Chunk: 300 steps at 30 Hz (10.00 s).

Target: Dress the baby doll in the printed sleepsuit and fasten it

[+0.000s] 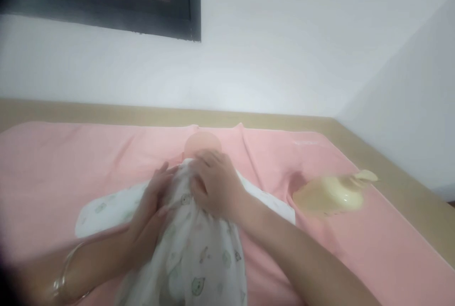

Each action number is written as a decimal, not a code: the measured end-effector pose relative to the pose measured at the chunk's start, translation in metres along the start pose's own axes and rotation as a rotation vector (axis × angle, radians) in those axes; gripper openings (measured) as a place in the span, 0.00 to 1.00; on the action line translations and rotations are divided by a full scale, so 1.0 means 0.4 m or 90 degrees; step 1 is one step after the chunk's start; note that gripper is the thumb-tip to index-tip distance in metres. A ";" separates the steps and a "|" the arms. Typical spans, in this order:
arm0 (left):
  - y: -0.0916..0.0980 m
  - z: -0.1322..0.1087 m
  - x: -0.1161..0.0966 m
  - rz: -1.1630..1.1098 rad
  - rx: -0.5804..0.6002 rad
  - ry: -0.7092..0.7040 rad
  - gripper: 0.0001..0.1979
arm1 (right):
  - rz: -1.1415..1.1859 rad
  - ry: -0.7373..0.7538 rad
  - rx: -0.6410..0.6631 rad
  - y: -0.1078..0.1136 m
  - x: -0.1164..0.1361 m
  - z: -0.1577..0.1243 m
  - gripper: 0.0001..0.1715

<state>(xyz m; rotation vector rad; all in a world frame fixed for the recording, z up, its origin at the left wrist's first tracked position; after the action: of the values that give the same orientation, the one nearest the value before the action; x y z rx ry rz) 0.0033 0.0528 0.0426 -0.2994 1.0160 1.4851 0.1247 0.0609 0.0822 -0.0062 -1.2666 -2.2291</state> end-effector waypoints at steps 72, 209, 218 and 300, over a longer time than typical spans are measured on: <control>-0.052 0.131 0.089 0.294 0.202 0.273 0.24 | 0.008 -0.354 0.224 -0.066 -0.149 -0.064 0.41; -0.040 0.120 0.124 0.348 0.121 0.255 0.21 | 0.066 -0.355 0.159 -0.069 -0.165 -0.069 0.29; -0.035 0.125 0.117 0.358 0.116 0.258 0.20 | 0.046 -0.351 0.171 -0.066 -0.156 -0.064 0.30; -0.027 0.128 0.057 0.421 0.052 0.168 0.22 | -0.105 -0.293 0.298 -0.066 -0.131 -0.061 0.33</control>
<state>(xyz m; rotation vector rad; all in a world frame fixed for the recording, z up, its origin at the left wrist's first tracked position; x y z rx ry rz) 0.0273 0.1037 0.0517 -0.0985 1.4748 2.0210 0.1626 0.0765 0.0336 -0.2555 -2.0835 -2.0750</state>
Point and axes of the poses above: each hand's wrist, its own z-axis towards the middle knuckle, its own y-axis out of the back of the hand, x = y × z, the point moved 9 cm from there along z, towards the middle knuckle, and after that the axes turned 6 degrees about -x, right-handed, at the moved point
